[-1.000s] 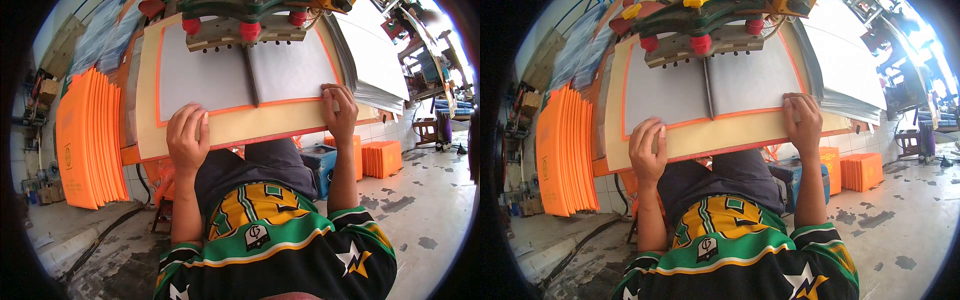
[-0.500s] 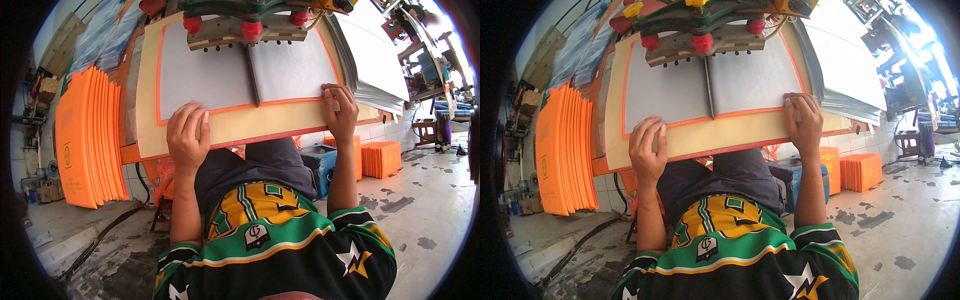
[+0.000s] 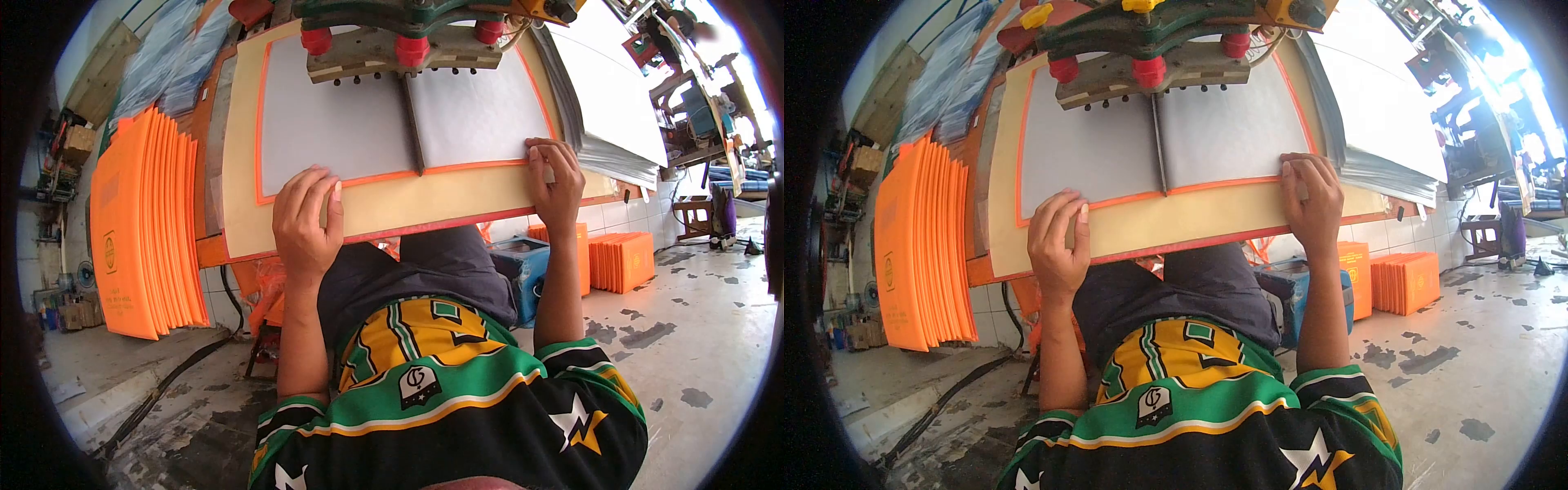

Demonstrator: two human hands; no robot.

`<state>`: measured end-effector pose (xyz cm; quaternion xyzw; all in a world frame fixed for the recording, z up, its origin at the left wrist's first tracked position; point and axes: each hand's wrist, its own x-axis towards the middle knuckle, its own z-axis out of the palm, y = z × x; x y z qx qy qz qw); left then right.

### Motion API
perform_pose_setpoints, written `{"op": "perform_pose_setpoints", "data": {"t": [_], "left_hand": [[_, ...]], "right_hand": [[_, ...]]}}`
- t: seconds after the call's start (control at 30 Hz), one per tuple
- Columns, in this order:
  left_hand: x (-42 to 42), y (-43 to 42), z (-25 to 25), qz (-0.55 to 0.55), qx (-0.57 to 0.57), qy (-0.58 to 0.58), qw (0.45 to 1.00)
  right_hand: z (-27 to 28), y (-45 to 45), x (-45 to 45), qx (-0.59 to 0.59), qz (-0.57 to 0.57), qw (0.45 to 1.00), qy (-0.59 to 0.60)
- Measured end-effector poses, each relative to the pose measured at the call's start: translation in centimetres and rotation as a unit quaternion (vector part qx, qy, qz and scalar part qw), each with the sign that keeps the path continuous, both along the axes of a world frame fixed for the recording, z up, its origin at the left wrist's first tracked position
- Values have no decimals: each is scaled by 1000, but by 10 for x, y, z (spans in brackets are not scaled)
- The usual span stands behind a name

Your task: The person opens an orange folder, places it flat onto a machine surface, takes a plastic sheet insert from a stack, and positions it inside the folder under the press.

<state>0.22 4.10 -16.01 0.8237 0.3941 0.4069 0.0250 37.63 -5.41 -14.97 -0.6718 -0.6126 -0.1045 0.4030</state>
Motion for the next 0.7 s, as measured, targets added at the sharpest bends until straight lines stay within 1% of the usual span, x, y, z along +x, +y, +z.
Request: {"op": "perform_pose_setpoints", "data": {"t": [0.2,0.5,0.6,0.7], "left_hand": [[0,0,-1,4,-1,5,1000],[-1,1,-1,2,2,3,1000],[-1,1,-3,2,3,2,1000],[-1,1,-2,1,3,1,1000]], "right_hand": [[-5,1,3,1,0,1000,2],[3,0,-4,-1,3,1000,21],[-6,0,3,5,1,1000,5],[-1,0,-1,3,-2,1000,12]]}}
